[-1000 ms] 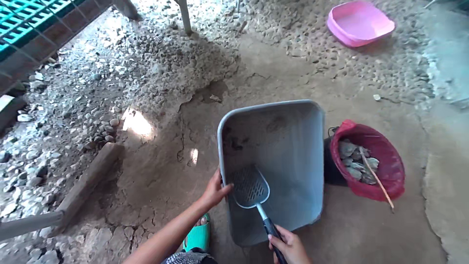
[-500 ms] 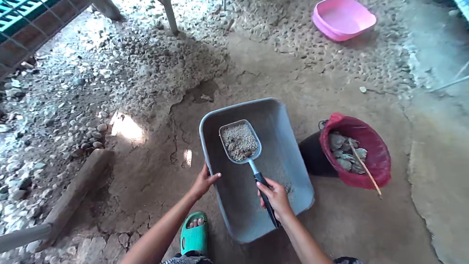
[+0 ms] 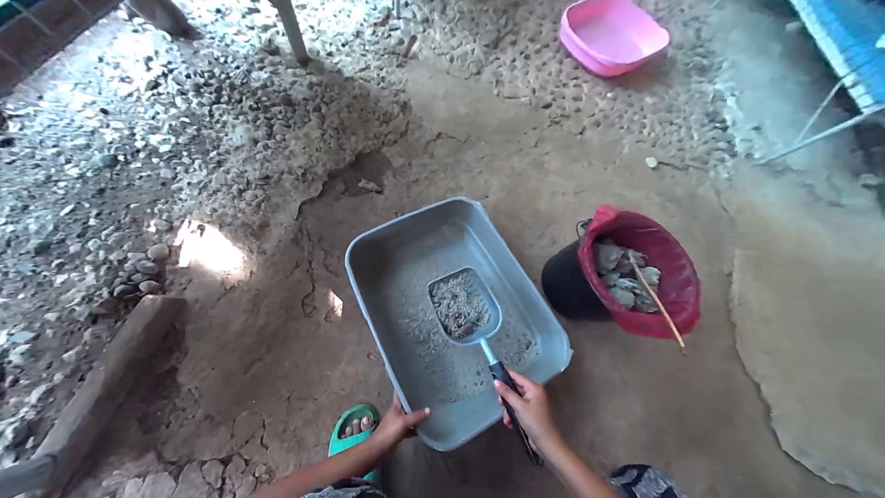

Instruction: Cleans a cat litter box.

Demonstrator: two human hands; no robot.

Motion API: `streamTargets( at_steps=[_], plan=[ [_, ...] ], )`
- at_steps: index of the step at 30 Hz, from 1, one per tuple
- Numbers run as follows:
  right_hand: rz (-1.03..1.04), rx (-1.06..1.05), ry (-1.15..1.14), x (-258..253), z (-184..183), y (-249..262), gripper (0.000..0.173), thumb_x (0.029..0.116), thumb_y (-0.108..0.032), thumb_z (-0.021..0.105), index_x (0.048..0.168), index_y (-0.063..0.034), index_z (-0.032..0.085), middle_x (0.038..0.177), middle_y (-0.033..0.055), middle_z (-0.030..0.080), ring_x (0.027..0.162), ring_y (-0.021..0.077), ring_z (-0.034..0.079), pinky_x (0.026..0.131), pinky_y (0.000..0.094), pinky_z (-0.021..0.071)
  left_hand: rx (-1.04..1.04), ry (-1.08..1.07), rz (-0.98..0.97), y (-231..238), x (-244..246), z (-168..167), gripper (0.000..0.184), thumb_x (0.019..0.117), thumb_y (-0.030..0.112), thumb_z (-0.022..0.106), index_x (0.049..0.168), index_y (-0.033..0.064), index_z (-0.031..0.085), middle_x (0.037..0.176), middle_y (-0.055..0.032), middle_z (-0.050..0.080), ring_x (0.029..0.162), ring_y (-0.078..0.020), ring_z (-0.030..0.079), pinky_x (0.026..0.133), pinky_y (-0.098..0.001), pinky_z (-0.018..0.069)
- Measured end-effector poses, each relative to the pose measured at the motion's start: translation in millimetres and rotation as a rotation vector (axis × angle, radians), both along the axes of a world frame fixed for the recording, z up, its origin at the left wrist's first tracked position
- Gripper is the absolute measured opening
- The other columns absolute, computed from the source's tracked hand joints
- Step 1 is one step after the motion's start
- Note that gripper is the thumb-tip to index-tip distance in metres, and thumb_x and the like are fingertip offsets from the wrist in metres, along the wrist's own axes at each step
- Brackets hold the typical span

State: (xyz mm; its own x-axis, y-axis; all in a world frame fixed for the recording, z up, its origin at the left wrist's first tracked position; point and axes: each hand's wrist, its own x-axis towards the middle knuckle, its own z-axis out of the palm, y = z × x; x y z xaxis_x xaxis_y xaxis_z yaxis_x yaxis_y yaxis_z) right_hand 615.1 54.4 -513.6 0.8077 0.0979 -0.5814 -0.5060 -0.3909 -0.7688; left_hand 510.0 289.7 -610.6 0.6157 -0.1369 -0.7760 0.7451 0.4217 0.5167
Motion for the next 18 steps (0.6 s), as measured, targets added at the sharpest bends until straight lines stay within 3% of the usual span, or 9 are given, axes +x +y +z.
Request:
streamTargets(
  at_steps=[9,13,18],
  plan=[
    [-0.043,-0.001,0.022,11.1,12.7,-1.5,0.034,0.1001,-0.007,0.065,0.131,0.0057,0.061,0.070,0.0065,0.064,0.046,0.0112,0.056,0.044,0.0267,0.0514,0.037,0.023,0.031,-6.2,4.6,-4.1,0.076,0.0944,0.004,0.071,0.153,0.0012,0.022,0.124,-0.0221,0.063,0.102,-0.0266,0.070,0.085,-0.0412,0.0600],
    [-0.050,-0.026,0.013,11.0,11.1,-7.3,0.035,0.1002,-0.008,0.065,0.132,0.0054,0.061,0.069,0.0068,0.064,0.045,0.0118,0.057,0.043,0.0268,0.0511,0.098,-0.016,0.023,-2.8,8.6,-8.9,0.071,0.0906,-0.003,0.064,0.150,0.0012,0.026,0.120,-0.0208,0.063,0.097,-0.0251,0.069,0.080,-0.0405,0.0589],
    [-0.044,0.040,0.084,23.1,45.9,-17.6,0.035,0.1030,-0.007,0.060,0.135,0.0054,0.057,0.072,0.0074,0.064,0.046,0.0119,0.056,0.043,0.0268,0.0510,0.211,-0.035,0.035,12.5,35.5,24.7,0.069,0.0889,-0.003,0.063,0.150,0.0004,0.032,0.116,-0.0219,0.064,0.094,-0.0269,0.069,0.078,-0.0428,0.0591]
  ],
)
